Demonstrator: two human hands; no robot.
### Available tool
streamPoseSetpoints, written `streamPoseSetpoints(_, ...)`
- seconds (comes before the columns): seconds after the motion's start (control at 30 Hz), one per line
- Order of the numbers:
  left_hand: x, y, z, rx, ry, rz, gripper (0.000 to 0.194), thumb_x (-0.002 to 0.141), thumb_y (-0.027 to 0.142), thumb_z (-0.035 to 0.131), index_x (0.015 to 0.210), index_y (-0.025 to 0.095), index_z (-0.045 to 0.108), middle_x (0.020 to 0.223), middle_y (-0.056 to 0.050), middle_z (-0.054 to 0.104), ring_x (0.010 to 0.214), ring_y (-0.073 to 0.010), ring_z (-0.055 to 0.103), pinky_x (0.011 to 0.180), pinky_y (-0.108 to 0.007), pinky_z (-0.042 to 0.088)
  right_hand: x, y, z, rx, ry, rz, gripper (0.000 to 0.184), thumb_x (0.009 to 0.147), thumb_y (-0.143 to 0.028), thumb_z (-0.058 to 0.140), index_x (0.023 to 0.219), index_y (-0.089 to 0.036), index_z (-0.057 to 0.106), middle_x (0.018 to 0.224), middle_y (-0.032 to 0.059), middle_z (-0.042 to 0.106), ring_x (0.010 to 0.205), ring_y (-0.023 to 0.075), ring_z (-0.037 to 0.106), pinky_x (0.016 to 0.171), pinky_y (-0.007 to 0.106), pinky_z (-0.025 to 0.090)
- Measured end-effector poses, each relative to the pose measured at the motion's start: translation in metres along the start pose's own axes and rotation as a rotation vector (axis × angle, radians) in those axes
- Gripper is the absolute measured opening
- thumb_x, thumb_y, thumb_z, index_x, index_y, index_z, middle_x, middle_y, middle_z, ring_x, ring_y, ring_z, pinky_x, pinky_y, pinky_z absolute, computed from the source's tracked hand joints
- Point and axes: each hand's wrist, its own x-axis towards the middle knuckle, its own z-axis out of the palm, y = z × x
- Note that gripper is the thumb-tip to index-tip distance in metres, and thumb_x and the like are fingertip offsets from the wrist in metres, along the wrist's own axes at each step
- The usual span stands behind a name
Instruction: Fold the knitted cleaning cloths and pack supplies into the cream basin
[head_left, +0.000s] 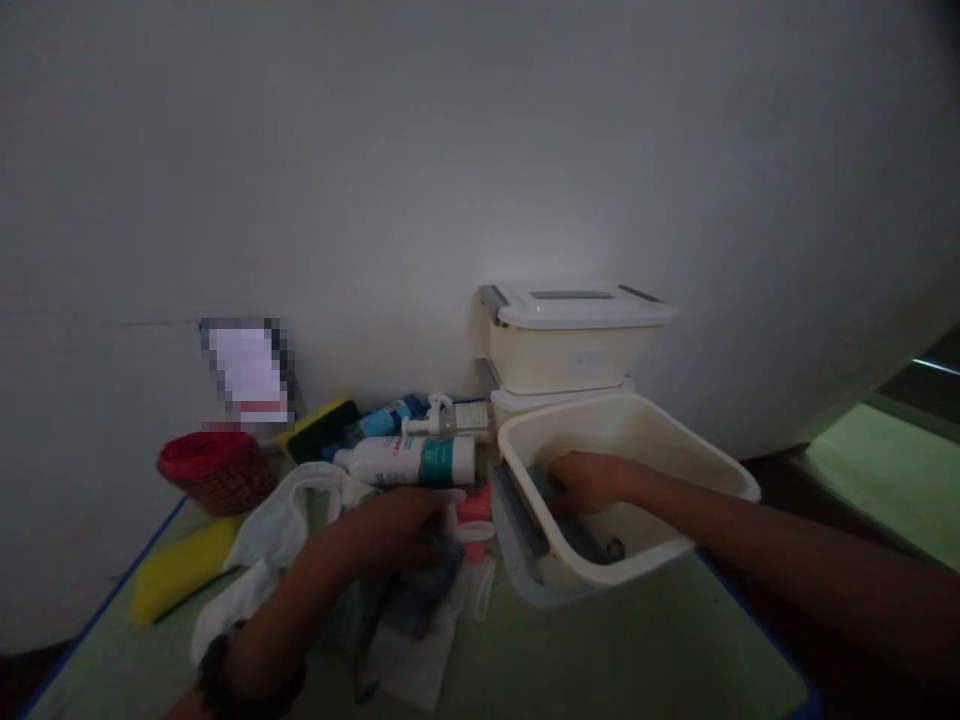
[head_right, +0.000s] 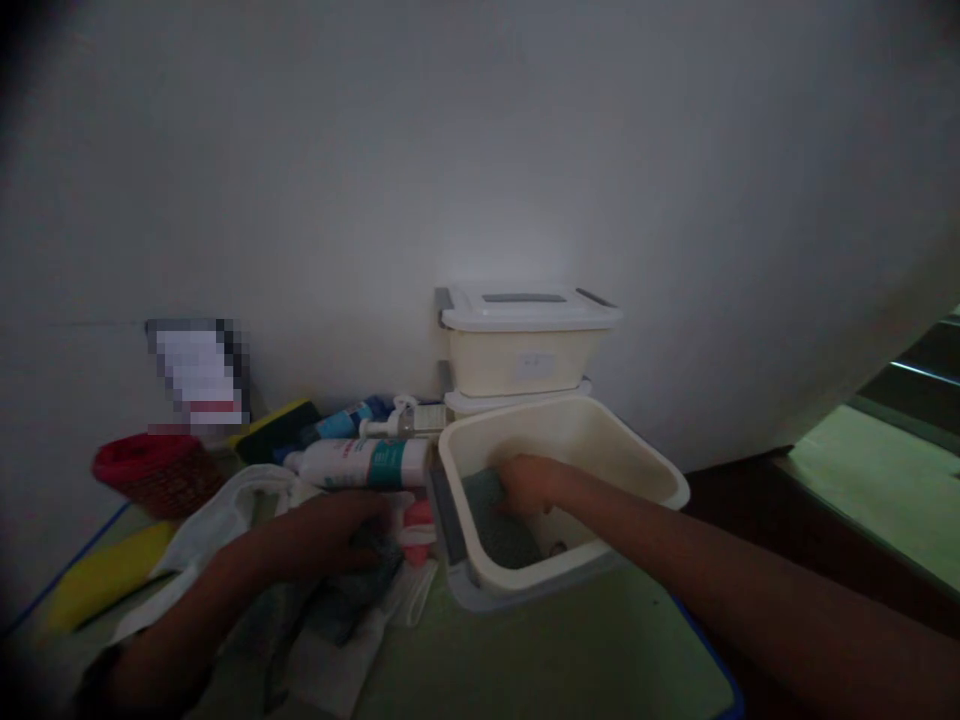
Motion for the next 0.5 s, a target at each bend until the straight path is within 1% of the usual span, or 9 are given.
streamPoseSetpoints(0.03,0.001,0.0,0.001,0.014,-0.02,0.006,0.028,0.068,0.023,0.062,0.094,0.016,0.063,0.095,-0.01,0.067,0.085,-0.0281,0.061,0.072,-0.038,0.048,-0.002,0.001,-0.003,-0.004,0.043,-0.008,0.009,0.068,-0.02,0.059,0.066,-0.013,0.064,0.068,0.0094,0.067,0.058,0.0183,0.061,0.052,0.026,0.042)
streamPoseSetpoints(0.07,0.001,0.0,0.001,0.02,-0.024,0.004,0.026,0.068,0.025,0.062,0.093,0.015,0.063,0.093,-0.011,0.066,0.082,-0.0278,0.061,0.071,-0.038,0.048,-0.005,0.002,-0.008,-0.004,0.092,-0.015,0.007,0.067,-0.016,0.057,0.068,-0.014,0.063,0.073,0.0091,0.067,0.064,0.0183,0.061,0.056,0.026,0.042)
streamPoseSetpoints(0.1,0.0,0.0,0.0,0.027,-0.026,0.007,0.024,0.071,0.026,0.06,0.092,0.015,0.063,0.093,-0.011,0.066,0.083,-0.0271,0.061,0.072,-0.038,0.048,-0.009,0.002,-0.015,-0.001,0.148,-0.016,0.009,0.069,-0.015,0.053,0.071,-0.014,0.062,0.077,0.0086,0.067,0.068,0.0178,0.06,0.057,0.026,0.041)
streamPoseSetpoints(0.17,-0.004,0.003,-0.006,0.02,0.012,0.021,0.024,0.077,0.027,0.055,0.098,0.015,0.06,0.1,-0.01,0.064,0.09,-0.0249,0.059,0.078,-0.036,0.046,-0.023,-0.001,-0.033,0.004,0.255,0.004,0.012,0.074,-0.019,0.045,0.073,-0.016,0.057,0.074,0.0072,0.064,0.065,0.0171,0.058,0.055,0.026,0.039)
streamPoseSetpoints(0.23,-0.011,0.005,-0.014,0.008,0.094,0.061,0.026,0.083,0.026,0.048,0.106,0.017,0.056,0.108,-0.009,0.06,0.098,-0.022,0.056,0.086,-0.033,0.043,-0.039,-0.012,-0.053,0.01,0.383,0.034,0.015,0.078,-0.026,0.042,0.07,-0.017,0.051,0.067,0.0052,0.059,0.06,0.0166,0.054,0.052,0.026,0.035)
streamPoseSetpoints(0.3,-0.022,0.004,-0.025,-0.002,0.202,0.095,0.025,0.086,0.028,0.045,0.106,0.018,0.055,0.109,-0.008,0.058,0.099,-0.0203,0.054,0.088,-0.033,0.042,-0.053,-0.033,-0.067,0.089,0.637,0.04,0.014,0.076,-0.03,0.045,0.068,-0.02,0.046,0.06,0.0004,0.053,0.054,0.0142,0.05,0.049,0.025,0.032)
streamPoseSetpoints(0.33,-0.028,0.003,-0.031,-0.006,0.251,0.098,0.023,0.086,0.03,0.044,0.104,0.019,0.055,0.107,-0.008,0.058,0.097,-0.0201,0.055,0.086,-0.033,0.042,-0.059,-0.047,-0.072,0.136,0.714,0.019,0.014,0.076,-0.032,0.046,0.067,-0.02,0.044,0.057,-0.0015,0.051,0.052,0.0133,0.048,0.047,0.024,0.03)
streamPoseSetpoints(0.4,-0.044,-0.005,-0.043,-0.01,0.305,0.064,0.023,0.087,0.033,0.044,0.098,0.019,0.056,0.102,-0.007,0.06,0.092,-0.0195,0.056,0.082,-0.032,0.043,-0.062,-0.077,-0.073,0.25,0.796,-0.018,0.011,0.074,-0.03,0.049,0.07,-0.021,0.044,0.057,-0.003,0.051,0.05,0.0123,0.048,0.046,0.023,0.029)
streamPoseSetpoints(0.5,-0.073,-0.024,-0.062,-0.016,0.285,-0.061,0.024,0.085,0.037,0.044,0.09,0.017,0.058,0.092,-0.006,0.063,0.083,-0.0186,0.058,0.073,-0.03,0.044,-0.052,-0.12,-0.059,0.385,0.861,-0.113,0.01,0.073,-0.027,0.052,0.078,-0.021,0.046,0.068,-0.0003,0.059,0.055,0.0129,0.052,0.05,0.024,0.036)
